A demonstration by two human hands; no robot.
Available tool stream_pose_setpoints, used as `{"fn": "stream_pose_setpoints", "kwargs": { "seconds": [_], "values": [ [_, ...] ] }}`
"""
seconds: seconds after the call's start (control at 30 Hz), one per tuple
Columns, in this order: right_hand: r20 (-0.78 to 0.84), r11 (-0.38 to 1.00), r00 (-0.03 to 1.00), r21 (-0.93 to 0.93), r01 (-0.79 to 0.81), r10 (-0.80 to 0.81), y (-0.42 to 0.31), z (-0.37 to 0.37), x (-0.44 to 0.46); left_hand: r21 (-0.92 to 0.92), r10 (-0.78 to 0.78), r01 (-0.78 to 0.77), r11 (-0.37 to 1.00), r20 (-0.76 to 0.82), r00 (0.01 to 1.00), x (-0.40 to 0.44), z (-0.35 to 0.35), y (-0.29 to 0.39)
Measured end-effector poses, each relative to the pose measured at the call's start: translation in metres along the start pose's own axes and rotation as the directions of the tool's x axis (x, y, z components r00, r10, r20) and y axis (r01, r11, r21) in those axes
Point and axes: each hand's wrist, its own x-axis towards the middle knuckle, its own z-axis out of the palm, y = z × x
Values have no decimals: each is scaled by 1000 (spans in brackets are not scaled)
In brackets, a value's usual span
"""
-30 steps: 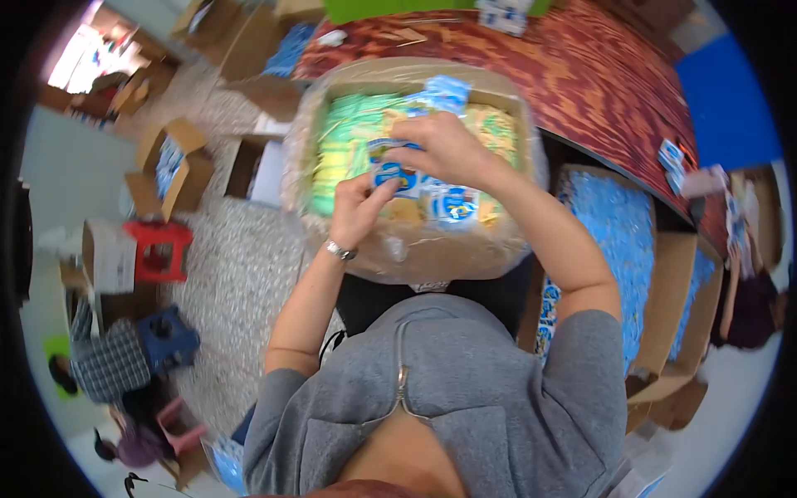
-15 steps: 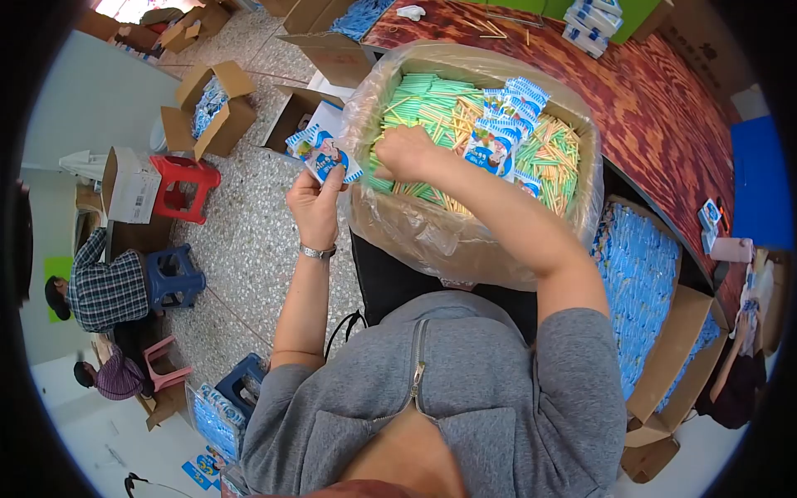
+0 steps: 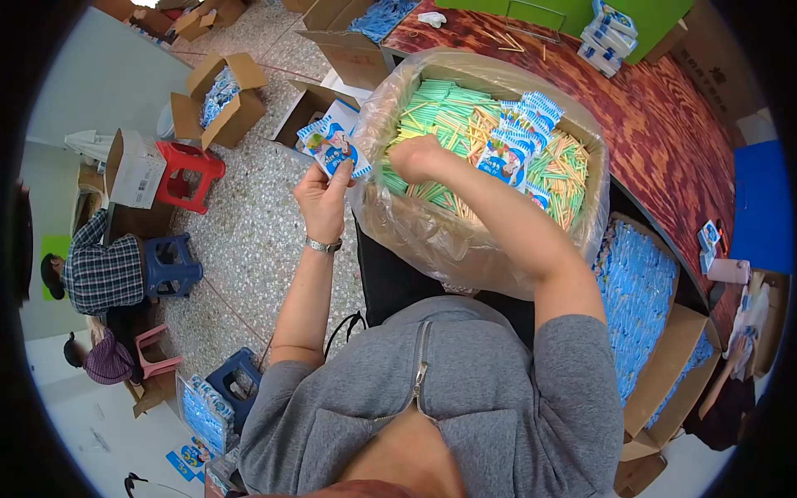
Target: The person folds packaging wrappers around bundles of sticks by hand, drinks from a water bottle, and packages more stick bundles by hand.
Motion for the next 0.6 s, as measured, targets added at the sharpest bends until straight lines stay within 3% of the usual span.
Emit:
{"fn": "stream_pose_setpoints", "kwargs": {
  "seconds": [0.07, 0.2, 0.3, 0.43, 0.53, 0.6],
  "values": [
    [-33, 998, 999, 67, 10, -8, 13, 0, -7, 0, 8, -8, 1000, -4, 1000, 1, -2, -1],
    [-175, 923, 972, 325, 208, -157, 42, -22, -39, 69, 40, -42, 997, 26, 999, 3, -4, -6],
    [-219, 726, 953, 619, 300, -208, 53, -50, -80, 276, 155, -177, 945, 100, 983, 6, -7, -39],
    [-314, 797, 934, 515, 316, -167, 50, -82, -120, 461, 304, -371, 806, 214, 928, 2, 20, -14],
    [-467, 912, 844, 162, 376, -265, 50, -86, -127, 477, 383, -471, 742, 275, 882, 3, 31, -13],
    [-465, 925, 829, 56, 376, -309, 47, -88, -130, 475, 436, -530, 702, 302, 848, 4, 36, -9]
  ]
}}
